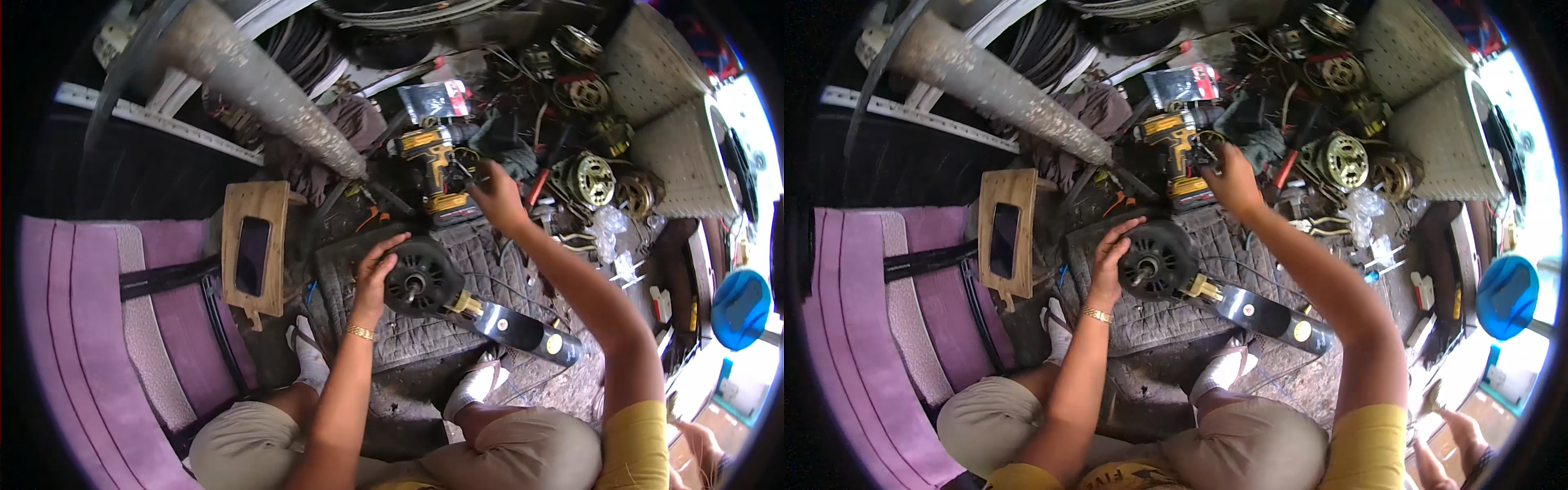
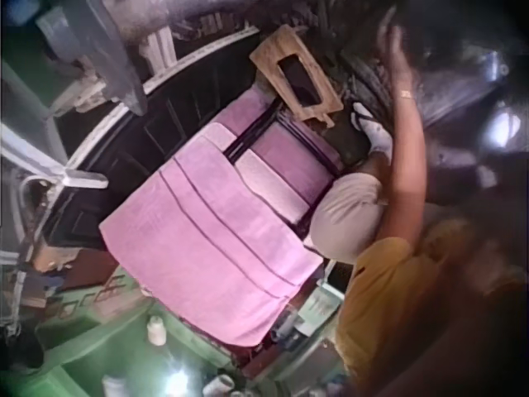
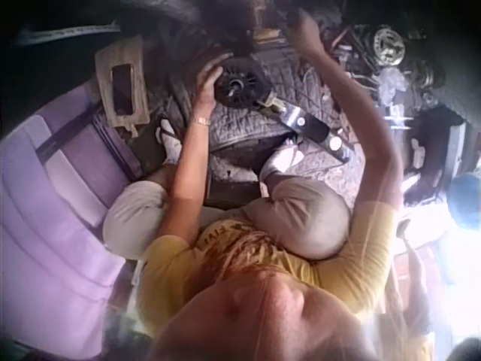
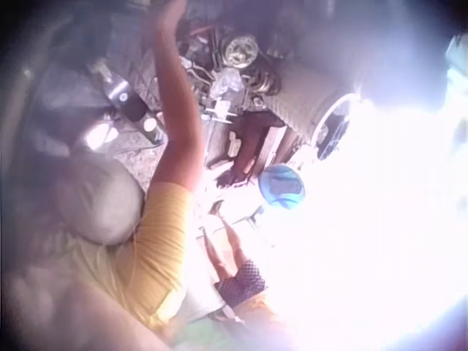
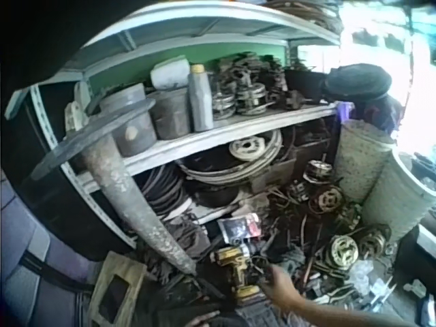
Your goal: The person disassembles an electric fan by detaching the grille, unscrewing the motor housing with a power drill and screwdriver, removing the casing, and cutting the wires with pliers.
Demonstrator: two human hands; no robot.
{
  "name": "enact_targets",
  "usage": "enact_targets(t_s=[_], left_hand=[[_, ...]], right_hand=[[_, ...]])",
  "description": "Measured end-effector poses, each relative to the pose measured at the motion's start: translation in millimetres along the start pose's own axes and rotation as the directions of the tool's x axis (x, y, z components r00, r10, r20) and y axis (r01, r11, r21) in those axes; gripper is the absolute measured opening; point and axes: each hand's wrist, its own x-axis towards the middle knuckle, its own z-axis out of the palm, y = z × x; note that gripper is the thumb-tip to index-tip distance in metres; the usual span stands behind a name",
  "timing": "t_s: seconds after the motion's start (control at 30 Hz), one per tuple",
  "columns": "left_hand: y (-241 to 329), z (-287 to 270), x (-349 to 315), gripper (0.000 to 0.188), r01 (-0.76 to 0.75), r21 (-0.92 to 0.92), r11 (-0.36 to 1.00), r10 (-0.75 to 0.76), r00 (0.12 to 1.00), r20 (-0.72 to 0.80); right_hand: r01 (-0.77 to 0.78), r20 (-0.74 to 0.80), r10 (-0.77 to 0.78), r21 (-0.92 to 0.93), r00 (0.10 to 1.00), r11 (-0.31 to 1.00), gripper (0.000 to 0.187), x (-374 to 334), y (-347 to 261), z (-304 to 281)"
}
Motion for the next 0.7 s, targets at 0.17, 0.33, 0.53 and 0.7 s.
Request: enact_targets(t_s=[0.17, 0.33, 0.53, 0.7], left_hand=[[-3.9, 3.3, 13.4, 0.037, -0.079, 0.033, 0.996, 0.078, 0.997, 0.027], [-0.1, 0.6, 18.7, 0.034, -0.279, 0.424, 0.862, 0.326, 0.944, -0.042], [9.0, 19.5, 26.4, 0.043, -0.455, 0.487, 0.745, 0.427, 0.887, 0.175], [17.2, -17.2, 14.3, 0.068, -0.387, 0.741, 0.549, 0.327, 0.915, 0.237]], right_hand=[[-0.513, 0.055, 0.585, -0.417, 0.809, 0.750, 0.139, 100.6, 12.0, 101.7], [-0.569, -0.054, 0.624, -0.479, 0.779, 0.668, 0.146, 99.6, -17.8, 156.8], [-0.423, -0.065, 0.441, 0.191, 0.895, 0.886, 0.094, 131.6, 30.2, 53.6], [-0.608, 0.386, 0.484, 0.630, 0.785, 0.483, 0.037, 101.6, -90.7, -55.9]])
